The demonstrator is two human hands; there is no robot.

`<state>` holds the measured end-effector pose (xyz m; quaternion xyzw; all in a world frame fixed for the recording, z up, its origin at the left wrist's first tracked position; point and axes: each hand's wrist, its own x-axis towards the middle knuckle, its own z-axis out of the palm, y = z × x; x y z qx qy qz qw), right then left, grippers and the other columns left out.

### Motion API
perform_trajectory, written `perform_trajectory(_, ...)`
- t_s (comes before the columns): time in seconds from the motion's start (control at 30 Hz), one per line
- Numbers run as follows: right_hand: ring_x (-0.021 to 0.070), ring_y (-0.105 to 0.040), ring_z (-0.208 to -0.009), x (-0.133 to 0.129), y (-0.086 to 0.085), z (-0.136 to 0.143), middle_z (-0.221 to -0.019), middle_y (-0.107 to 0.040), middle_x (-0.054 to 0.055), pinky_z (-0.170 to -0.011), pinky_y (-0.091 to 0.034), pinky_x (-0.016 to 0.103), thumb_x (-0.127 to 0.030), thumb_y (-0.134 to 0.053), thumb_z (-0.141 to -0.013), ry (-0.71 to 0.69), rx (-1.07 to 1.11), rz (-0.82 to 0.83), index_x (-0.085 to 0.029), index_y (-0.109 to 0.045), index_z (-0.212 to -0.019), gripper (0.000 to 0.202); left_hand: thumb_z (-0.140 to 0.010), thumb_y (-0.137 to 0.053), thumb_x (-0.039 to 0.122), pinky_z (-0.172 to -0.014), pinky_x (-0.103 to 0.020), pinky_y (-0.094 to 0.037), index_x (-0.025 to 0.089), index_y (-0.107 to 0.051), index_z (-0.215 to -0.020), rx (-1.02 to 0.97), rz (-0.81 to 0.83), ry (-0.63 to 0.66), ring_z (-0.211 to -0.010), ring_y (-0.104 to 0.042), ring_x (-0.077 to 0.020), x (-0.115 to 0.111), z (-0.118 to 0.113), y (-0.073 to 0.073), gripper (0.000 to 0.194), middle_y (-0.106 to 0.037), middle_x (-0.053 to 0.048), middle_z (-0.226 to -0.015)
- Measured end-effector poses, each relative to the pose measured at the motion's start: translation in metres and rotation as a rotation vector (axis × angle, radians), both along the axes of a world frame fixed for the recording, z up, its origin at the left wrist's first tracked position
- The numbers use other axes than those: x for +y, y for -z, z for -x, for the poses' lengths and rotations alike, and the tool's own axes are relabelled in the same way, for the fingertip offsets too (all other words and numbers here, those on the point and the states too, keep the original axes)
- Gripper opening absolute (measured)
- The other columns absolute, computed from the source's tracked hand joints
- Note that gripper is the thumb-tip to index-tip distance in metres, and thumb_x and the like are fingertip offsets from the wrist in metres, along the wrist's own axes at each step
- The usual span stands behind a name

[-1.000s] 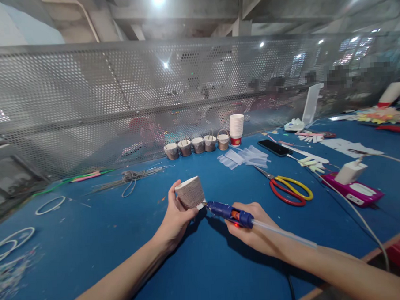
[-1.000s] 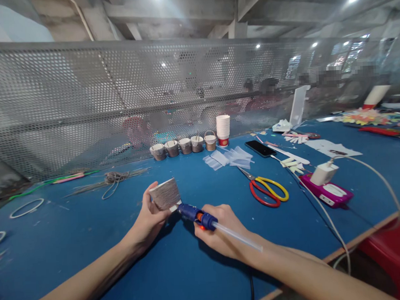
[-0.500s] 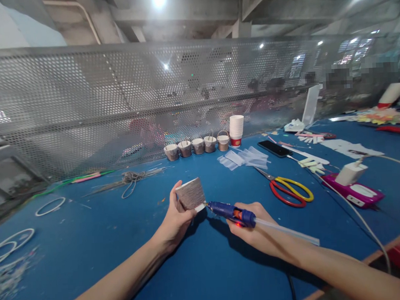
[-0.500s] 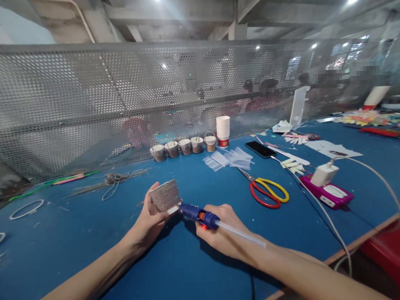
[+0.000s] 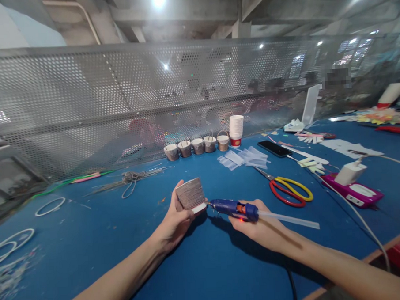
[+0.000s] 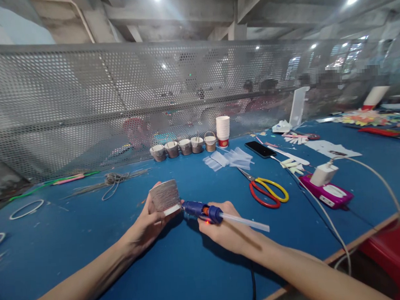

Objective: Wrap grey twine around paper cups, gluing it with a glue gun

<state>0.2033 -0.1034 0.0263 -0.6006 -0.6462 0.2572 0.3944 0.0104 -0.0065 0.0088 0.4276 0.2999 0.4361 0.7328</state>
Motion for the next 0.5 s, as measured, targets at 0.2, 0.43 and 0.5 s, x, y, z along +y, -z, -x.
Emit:
perform_trajectory(0.2, 0.0099, -0.031, -0.051, -0.0008, -0.0016, 0.0000, -0.053, -0.038, -0.005, -0.048, -0.027, 0.024, -0.027, -0.051, -0.073, -0.050, 0.096, 0.039, -0.021, -0.038, -0.055, 0.023, -0.052, -0.070, 0.004, -0.099, -0.045, -0.045, 0.037, -0.033, -0.138, -0.025, 0.008, 0.041, -0.098, -0.067, -0.0260, 0.0010, 0.0028, 0.0022, 0.099, -0.065, -0.004, -0.118)
perform_trajectory(0.43, 0.0088, -0.029, -0.049, 0.0008, -0.0017, -0.0031, -0.050, -0.034, -0.007, -0.048, -0.026, 0.024, -0.027, -0.052, -0.075, -0.091, 0.166, 0.076, -0.021, -0.035, -0.054, 0.027, -0.056, -0.062, 0.001, -0.100, -0.042, -0.044, 0.036, -0.034, -0.140, -0.069, 0.039, 0.110, -0.102, -0.065, -0.0237, 0.0006, 0.0078, 0.0027, 0.095, -0.063, -0.002, -0.124)
perform_trajectory(0.5, 0.0088, -0.029, -0.049, 0.0009, -0.0021, -0.0026, -0.051, -0.033, -0.007, -0.048, -0.027, 0.024, -0.027, -0.052, -0.074, -0.118, 0.162, 0.072, -0.021, -0.033, -0.054, 0.028, -0.057, -0.061, 0.001, -0.099, -0.042, -0.044, 0.036, -0.031, -0.141, -0.094, 0.029, 0.134, -0.101, -0.065, -0.0239, 0.0016, 0.0083, 0.0039, 0.096, -0.065, -0.002, -0.122)
